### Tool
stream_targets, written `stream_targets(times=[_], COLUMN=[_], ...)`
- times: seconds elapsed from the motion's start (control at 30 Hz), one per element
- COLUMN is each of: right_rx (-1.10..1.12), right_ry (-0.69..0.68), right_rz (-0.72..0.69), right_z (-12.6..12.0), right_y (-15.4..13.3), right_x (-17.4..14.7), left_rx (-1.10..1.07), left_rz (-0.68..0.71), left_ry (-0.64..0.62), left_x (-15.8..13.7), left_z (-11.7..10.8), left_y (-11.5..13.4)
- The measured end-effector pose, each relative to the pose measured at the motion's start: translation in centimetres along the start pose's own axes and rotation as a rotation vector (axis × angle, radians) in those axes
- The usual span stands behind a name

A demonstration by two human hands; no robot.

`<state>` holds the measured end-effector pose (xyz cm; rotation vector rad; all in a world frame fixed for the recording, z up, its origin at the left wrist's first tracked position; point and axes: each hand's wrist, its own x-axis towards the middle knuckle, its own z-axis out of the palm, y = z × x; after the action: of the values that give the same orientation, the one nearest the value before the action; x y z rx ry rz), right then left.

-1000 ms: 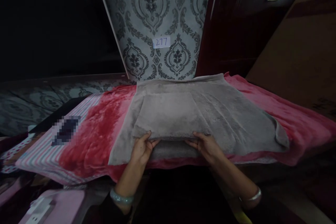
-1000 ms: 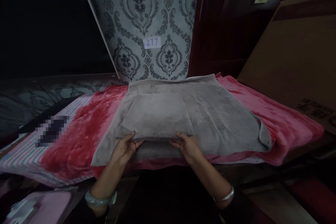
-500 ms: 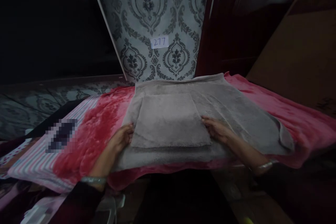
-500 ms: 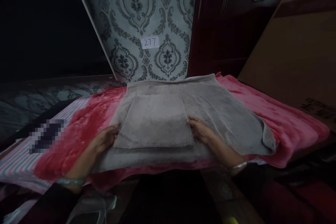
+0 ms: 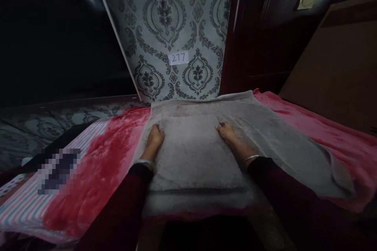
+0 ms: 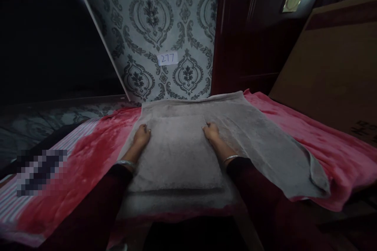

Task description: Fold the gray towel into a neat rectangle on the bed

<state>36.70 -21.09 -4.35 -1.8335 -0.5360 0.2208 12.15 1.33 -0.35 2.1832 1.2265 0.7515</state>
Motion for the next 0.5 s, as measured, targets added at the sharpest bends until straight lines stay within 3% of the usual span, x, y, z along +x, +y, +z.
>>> stream_targets(times=[0.13,0.3,0.37,0.5], right_rx=[-0.192,-0.432,-0.491,-0.614], right_ry=[0.073,-0.021,-0.086,-0.314], right_rz=[-0.022,-0.167,-0.311,-0.569], right_z=[0.6,0.4,1.2,4.3], right_y=[0.2,-1.3,-2.8,-5.4], right_x=[-0.3,-0.4,-0.5,-1.1], left_rx=[0.138,0.266,0.293,0.282], left_rz=[-0.05,-0.012,0.15,0.528], left_ry=[0.051,-0.017,-0.075,-0.339], left_x=[-0.9,-0.3,0.0,0.1], left_z=[0.6,-0.5,-0.3,1.7], left_y=[-0.2,1.3,2.8,5.5])
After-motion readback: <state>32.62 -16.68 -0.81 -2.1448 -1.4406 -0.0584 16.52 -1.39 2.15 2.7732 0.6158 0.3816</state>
